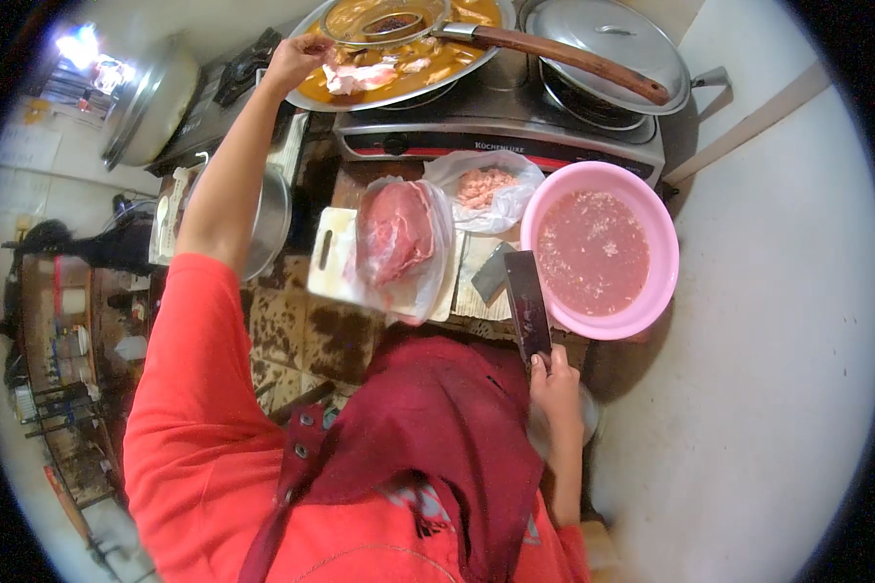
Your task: The person slices pieces of food on a cutting board using a cleaver, rinses hands in a bowl of water, and then places the sliced food into a pot on a stove.
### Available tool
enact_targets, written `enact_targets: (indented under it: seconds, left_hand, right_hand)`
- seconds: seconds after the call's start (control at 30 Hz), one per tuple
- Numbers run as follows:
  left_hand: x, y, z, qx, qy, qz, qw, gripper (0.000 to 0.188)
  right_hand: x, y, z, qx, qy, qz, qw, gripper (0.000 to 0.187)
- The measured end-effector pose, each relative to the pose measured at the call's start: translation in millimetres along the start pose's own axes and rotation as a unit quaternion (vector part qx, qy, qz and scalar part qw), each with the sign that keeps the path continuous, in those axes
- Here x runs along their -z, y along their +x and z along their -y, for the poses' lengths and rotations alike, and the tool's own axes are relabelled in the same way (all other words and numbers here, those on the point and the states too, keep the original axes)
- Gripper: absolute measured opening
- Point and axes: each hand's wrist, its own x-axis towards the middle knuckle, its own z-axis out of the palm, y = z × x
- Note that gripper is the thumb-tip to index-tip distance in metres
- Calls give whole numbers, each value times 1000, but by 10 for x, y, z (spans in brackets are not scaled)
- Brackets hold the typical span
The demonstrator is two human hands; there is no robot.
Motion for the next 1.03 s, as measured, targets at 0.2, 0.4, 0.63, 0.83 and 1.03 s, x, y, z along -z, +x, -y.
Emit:
enact_targets:
  seconds: [0.2, 0.4, 0.63, 0.83, 1.03]
  left_hand:
    - [-79, -12, 93, 41, -38, 18, 998, 28]
    - [-280, 35, 168, 67, -19, 59, 996, 28]
    - [-317, 8, 88, 92, -111, 51, 988, 33]
    - [-236, 33, -28, 57, 108, 11, 993, 32]
    - [-289, -642, -601, 40, -27, -153, 987, 37]
  right_hand:
    - [38, -18, 87, 2, -9, 0, 1000, 17]
    - [71, -75, 3, -18, -16, -6, 1000, 18]
    - [104, -136, -2, -57, -22, -9, 998, 23]
    - [92, -147, 6, -35, 10, -19, 999, 20]
    - [35, -127, -32, -22, -6, -44, 999, 22]
